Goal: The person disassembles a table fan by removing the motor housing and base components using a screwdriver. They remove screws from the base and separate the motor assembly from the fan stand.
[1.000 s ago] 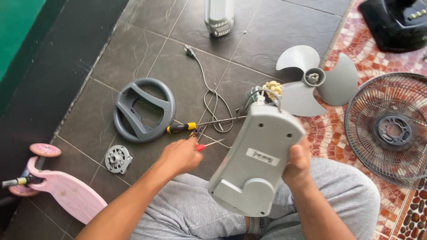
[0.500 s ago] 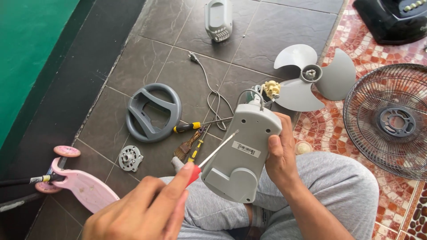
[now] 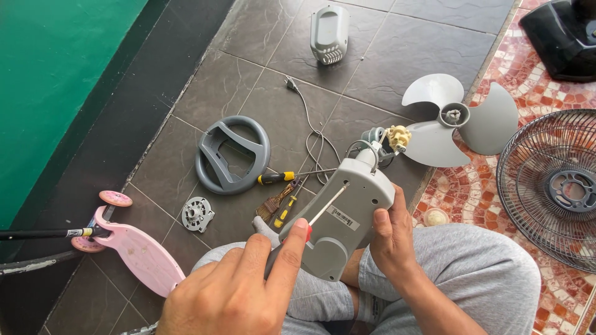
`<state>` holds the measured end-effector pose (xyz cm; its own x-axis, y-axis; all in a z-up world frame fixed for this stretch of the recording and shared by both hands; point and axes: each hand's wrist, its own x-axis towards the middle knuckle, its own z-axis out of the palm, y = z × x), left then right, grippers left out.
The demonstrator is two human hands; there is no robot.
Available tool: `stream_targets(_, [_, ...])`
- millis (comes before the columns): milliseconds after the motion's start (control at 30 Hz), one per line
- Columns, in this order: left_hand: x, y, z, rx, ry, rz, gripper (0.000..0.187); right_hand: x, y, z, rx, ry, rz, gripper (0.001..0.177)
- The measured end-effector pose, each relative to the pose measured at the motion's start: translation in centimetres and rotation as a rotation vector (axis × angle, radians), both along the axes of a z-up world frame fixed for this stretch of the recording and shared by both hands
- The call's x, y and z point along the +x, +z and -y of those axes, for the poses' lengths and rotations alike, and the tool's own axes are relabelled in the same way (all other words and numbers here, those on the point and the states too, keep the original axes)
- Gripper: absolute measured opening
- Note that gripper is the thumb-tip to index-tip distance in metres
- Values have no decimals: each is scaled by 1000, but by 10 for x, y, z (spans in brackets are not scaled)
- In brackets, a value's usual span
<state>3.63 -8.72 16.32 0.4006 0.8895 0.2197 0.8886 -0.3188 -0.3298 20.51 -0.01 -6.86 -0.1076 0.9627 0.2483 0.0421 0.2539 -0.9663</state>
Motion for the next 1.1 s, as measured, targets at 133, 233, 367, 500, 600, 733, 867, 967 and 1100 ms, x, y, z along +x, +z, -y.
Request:
stream_targets(133, [3,5,-1,-17,-9,-16,53,1,-6,0,-15,21,-42,65])
stream_targets(233, [4,6,-3,-51,-34,3,54,2,-8,2,13,49,-70,65])
stream_targets(367, [4,11,-6,-56,-47,-34,53,-2,-6,1,83,87,-83,73])
stream_targets(500, [10,11,-13,39,-119,-160,33,-3,-8,2,10,107,-94,67])
stream_targets(600, [15,12,-18,53,-192,-213,30,-2,-10,1,22,121,-93,64])
stream_targets(733, [21,12,-22,57,-240,-360,18,-4,-9,1,14,134,-83,61])
stream_targets(867, [23,10,-20,-39,-183,-413,23,-12,-8,5,-20,214,-73,64])
stream_targets(967, [20,9,-14,-18,-100,-329,18,-18,-6,10,30,179,-117,66])
stream_targets(1100, [14,10,-7,-78,-40,-133,28,-19,-7,5,28,130,-69,63])
